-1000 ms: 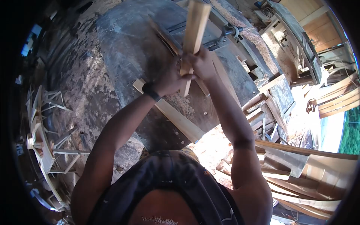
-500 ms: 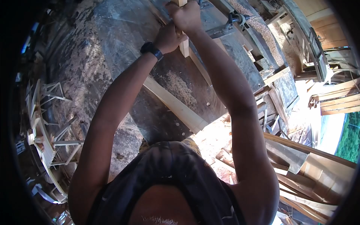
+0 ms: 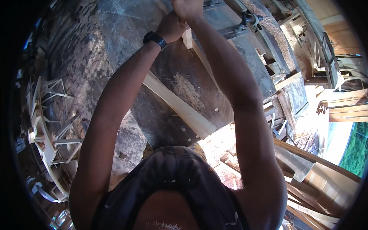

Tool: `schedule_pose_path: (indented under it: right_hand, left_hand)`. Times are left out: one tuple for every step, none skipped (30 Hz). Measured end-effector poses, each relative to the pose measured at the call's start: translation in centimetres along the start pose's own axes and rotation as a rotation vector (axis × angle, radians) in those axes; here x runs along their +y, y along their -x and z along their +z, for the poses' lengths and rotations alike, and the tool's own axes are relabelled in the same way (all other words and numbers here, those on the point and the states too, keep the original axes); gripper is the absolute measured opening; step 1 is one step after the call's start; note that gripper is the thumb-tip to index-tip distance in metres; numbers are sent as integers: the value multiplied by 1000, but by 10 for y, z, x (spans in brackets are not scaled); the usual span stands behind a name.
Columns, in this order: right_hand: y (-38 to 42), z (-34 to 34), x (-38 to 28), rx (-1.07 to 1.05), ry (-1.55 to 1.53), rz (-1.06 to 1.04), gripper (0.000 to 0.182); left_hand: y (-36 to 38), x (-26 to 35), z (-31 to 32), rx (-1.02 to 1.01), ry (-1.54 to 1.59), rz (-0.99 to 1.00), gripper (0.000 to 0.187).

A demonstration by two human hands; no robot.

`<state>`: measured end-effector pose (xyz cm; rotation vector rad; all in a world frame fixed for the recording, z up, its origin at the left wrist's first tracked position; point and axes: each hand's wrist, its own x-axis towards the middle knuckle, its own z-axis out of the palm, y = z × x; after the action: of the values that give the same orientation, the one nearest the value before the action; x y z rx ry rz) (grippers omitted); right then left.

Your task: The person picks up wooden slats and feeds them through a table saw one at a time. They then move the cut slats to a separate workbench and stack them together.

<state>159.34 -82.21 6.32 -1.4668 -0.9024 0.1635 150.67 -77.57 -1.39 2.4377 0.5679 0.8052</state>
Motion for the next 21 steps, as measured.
schedule_pose_path:
  right_hand:
    - [-3, 3, 3, -8, 19, 10, 30]
    - [-6, 5, 6, -11, 17, 10, 30]
    - [-9, 8, 10, -14, 27, -14, 31]
    - [-13, 11, 14, -17, 37, -38, 31]
    - [-16, 15, 17, -21, 36, -40, 31]
    - [-18, 19, 20, 55, 96, -164, 30]
    - [-19, 21, 22, 131, 156, -288, 29]
    - [-21, 22, 25, 126, 155, -289, 29]
    - [-20, 20, 19, 88, 139, -206, 30]
    - [-19, 20, 14, 52, 122, -124, 30]
    - [-21, 22, 17, 50, 121, -125, 30]
    - [-26, 25, 26, 115, 284, -259, 32]
    - [-31, 28, 38, 180, 447, -394, 33]
    - [-37, 33, 49, 179, 445, -395, 33]
    - [-40, 37, 51, 189, 650, -491, 34]
    - [-42, 40, 52, 197, 856, -587, 35]
    - [-43, 40, 55, 196, 854, -589, 35]
    - [-34, 35, 30, 170, 577, -414, 35]
    - [-30, 34, 17, 140, 301, -239, 35]
    - [-33, 37, 19, 137, 299, -242, 35]
    - [-36, 39, 23, 77, 224, -190, 36]
  left_hand:
    - [-2, -3, 0, 0, -1, -4, 36]
    - [-4, -6, 0, -3, -21, -17, 36]
    - [-6, -8, -1, -5, -42, -29, 37]
    - [-7, -9, -2, -3, -43, -31, 37]
    - [-8, -9, -3, 10, -34, -36, 36]
    - [-9, -10, -3, 23, -25, -42, 37]
    - [-9, -11, -4, 27, -26, -45, 37]
    - [-10, -12, -4, 43, -25, -41, 36]
    - [-10, -14, -2, 58, -23, -37, 36]
    - [-12, -18, -1, 60, -23, -39, 36]
    - [-13, -21, -1, 73, -47, -20, 36]
    - [-15, -24, 0, 85, -72, 1, 36]
    - [-16, -24, -2, 86, -72, 0, 36]
    - [-17, -25, -5, 33, -76, -32, 38]
    - [-19, -28, -5, -19, -81, -64, 41]
    - [-20, -31, -4, -18, -82, -64, 41]
    - [-21, -33, -3, 37, -82, -43, 38]
    - [-23, -36, -2, 92, -83, -22, 36]
    - [-24, -37, -3, 95, -84, -23, 36]
    - [-26, -38, -4, 88, -74, -17, 36]
    - [-27, -41, -5, 81, -65, -11, 37]
